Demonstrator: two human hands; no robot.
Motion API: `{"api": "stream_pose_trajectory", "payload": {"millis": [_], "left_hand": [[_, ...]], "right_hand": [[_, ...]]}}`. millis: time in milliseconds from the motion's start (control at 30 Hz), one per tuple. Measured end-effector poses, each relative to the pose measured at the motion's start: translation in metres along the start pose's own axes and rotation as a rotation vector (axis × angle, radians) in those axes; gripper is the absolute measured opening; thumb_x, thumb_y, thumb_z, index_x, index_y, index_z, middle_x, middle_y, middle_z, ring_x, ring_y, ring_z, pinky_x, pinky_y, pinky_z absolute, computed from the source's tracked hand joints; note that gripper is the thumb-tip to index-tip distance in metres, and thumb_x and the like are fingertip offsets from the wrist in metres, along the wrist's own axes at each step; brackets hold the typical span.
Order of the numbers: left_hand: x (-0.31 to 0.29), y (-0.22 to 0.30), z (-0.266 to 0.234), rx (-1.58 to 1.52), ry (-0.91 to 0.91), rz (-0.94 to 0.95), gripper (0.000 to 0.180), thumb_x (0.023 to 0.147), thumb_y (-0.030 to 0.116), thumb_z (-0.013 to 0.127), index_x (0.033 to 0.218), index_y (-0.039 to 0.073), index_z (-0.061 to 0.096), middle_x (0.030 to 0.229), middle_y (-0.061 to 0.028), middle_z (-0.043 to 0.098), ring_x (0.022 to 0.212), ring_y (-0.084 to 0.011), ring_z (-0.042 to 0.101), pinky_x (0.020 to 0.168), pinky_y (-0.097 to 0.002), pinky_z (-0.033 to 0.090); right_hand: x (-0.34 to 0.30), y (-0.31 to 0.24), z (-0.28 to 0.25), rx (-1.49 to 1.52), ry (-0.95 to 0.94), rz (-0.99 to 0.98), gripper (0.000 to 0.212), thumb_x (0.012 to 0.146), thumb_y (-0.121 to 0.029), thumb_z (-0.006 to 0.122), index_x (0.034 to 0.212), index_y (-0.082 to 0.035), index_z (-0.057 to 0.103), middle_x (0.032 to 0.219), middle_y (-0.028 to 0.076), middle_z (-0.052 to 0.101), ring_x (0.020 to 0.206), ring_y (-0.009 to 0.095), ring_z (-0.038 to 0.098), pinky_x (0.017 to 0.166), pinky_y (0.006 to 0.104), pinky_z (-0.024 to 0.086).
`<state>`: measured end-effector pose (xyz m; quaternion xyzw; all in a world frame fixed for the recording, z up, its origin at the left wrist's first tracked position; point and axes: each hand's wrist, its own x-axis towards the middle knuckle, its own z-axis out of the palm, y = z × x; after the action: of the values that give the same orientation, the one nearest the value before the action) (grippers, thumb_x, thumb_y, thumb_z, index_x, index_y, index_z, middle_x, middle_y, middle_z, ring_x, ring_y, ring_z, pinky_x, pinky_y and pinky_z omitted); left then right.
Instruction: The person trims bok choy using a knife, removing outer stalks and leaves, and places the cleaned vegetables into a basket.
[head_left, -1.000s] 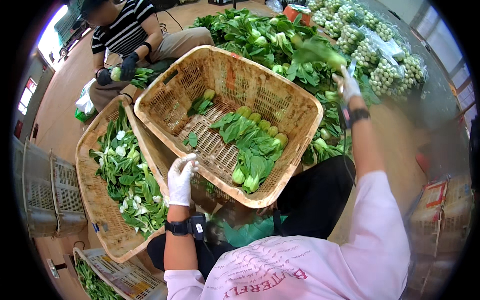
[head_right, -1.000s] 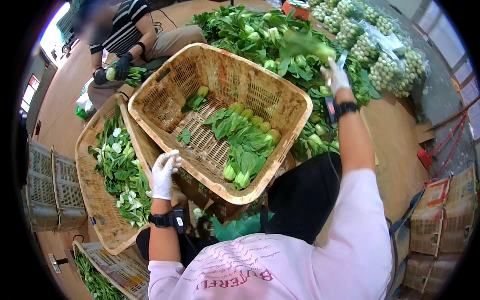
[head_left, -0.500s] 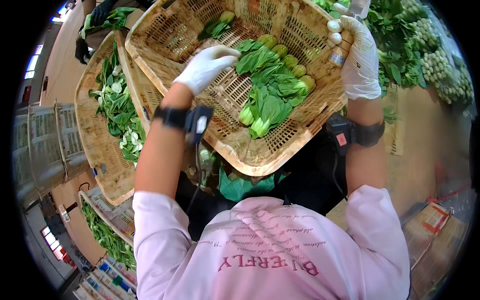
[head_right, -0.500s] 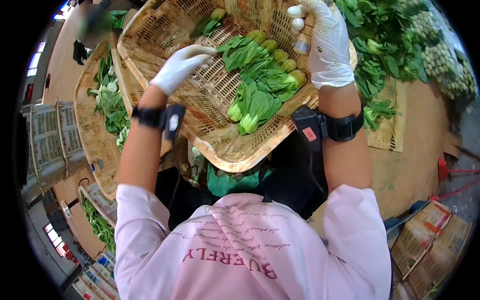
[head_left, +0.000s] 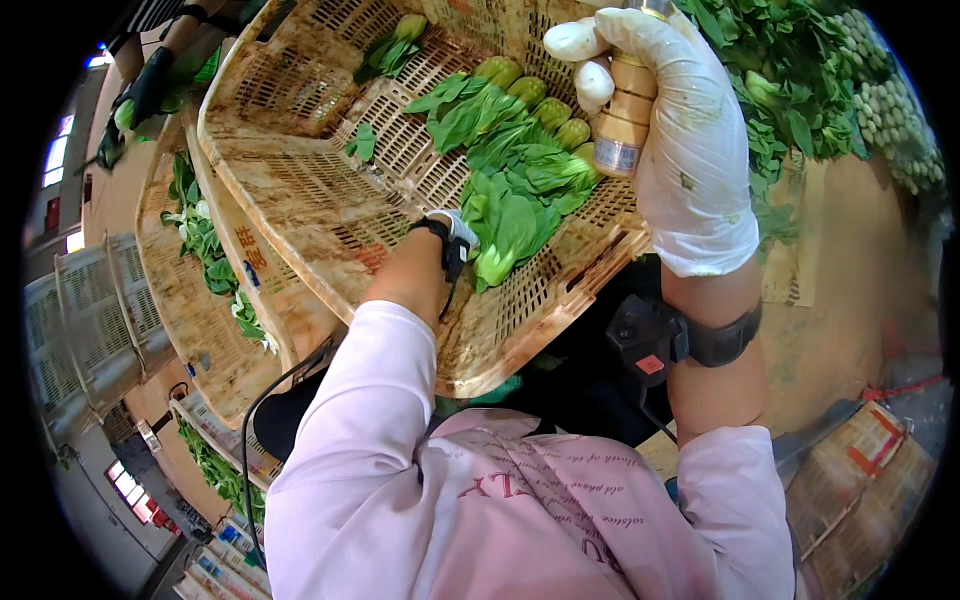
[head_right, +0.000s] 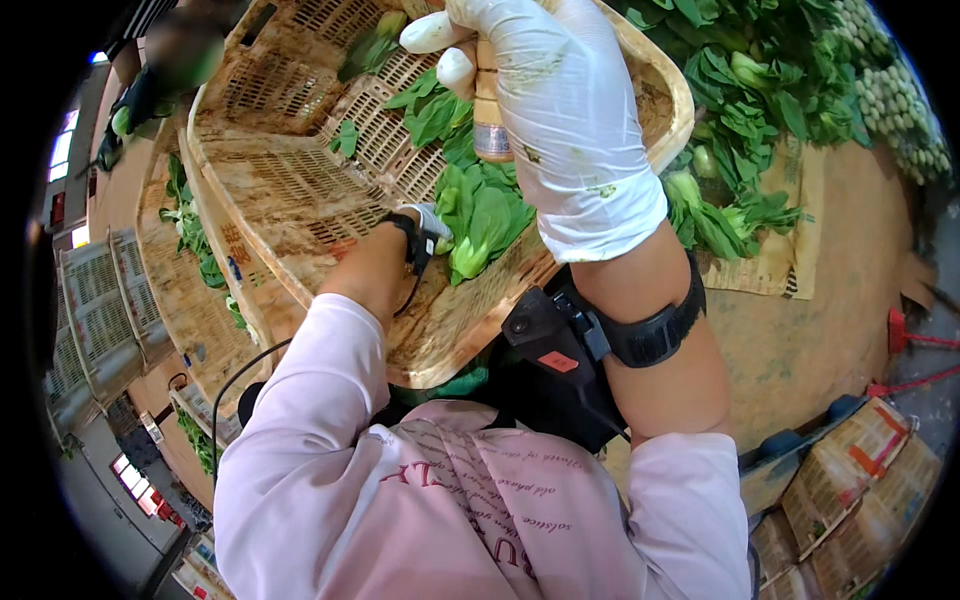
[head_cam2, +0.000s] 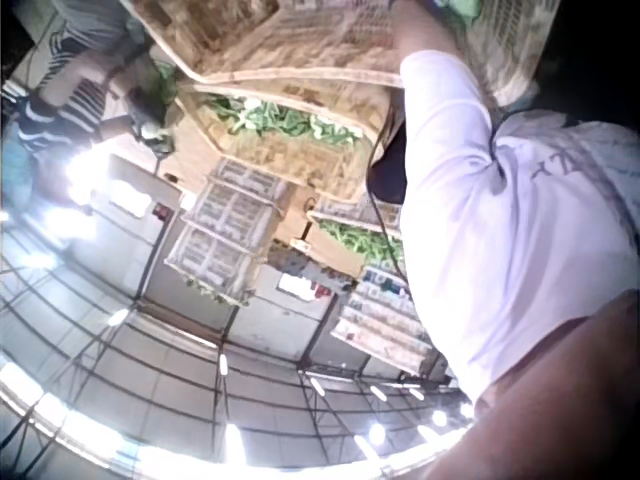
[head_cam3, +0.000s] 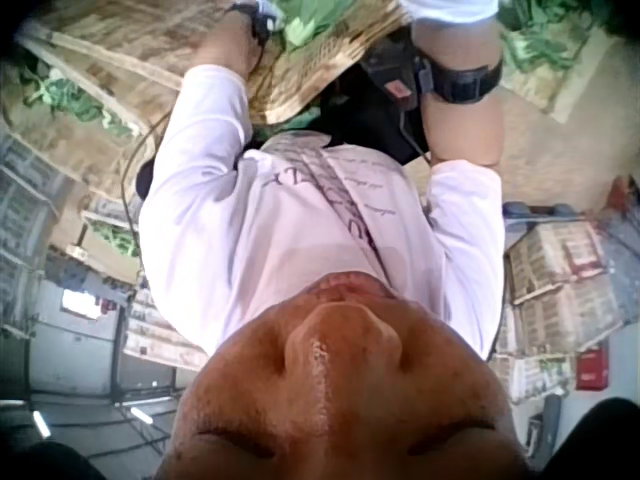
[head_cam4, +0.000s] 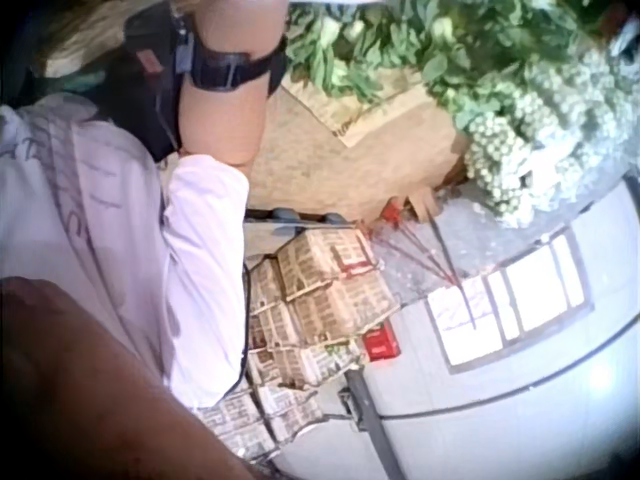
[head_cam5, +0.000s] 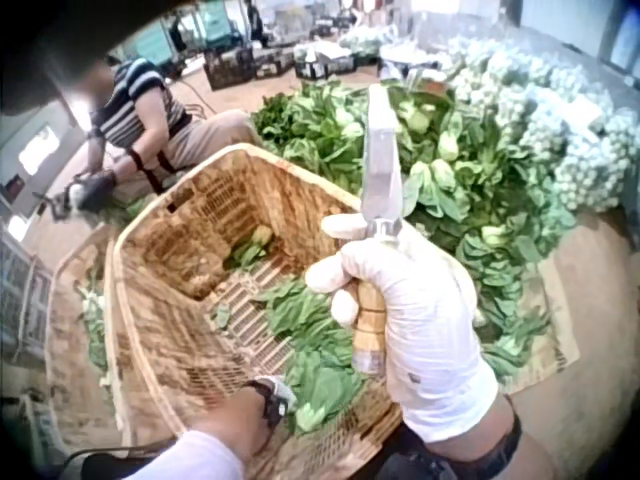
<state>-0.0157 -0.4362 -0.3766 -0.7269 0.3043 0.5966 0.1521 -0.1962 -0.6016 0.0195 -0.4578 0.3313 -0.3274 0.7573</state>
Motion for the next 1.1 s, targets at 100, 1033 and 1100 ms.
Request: {"api": "stream_pose_trajectory", "payload": {"millis": [100, 1033, 1100], "left_hand": [[-0.043, -0.002, -0.051, -0.322, -0.255, -0.201, 0.06, 0.077, 0.052, 0.064, 0.115, 0.006, 0.058, 0.084, -0.0115, 0.066, 0.068, -0.0232, 0.064, 0.057, -0.0345, 0.053], [-0.452, -0.074, 0.039, -0.811, 1.533, 0.958, 0.07, 0.057, 0.025, 0.087, 0.115, 0.005, 0.053, 0.101, -0.0083, 0.064, 0.1, -0.018, 0.059, 0.084, -0.0305, 0.049], [-0.45, -0.097, 0.047, -1.0, 1.557, 0.947, 0.071, 0.057, 0.024, 0.088, 0.114, 0.005, 0.051, 0.102, -0.0068, 0.064, 0.099, -0.0147, 0.059, 0.086, -0.0292, 0.049]], "right_hand": [[0.001, 0.004, -0.002, 0.091, -0.132, -0.071, 0.027, 0.089, -0.013, 0.052, 0.11, 0.004, 0.052, 0.083, 0.011, 0.064, 0.062, 0.01, 0.056, 0.055, 0.0191, 0.045], [-0.119, 0.063, 0.139, -0.133, -0.788, 0.186, 0.041, 0.093, -0.037, 0.055, 0.116, -0.004, 0.046, 0.091, 0.008, 0.063, 0.065, 0.01, 0.06, 0.053, 0.0203, 0.045], [-0.113, 0.083, 0.144, -0.376, -0.765, -0.386, 0.033, 0.094, -0.032, 0.053, 0.113, -0.004, 0.052, 0.094, 0.008, 0.065, 0.073, 0.015, 0.064, 0.065, 0.0276, 0.05]]}}
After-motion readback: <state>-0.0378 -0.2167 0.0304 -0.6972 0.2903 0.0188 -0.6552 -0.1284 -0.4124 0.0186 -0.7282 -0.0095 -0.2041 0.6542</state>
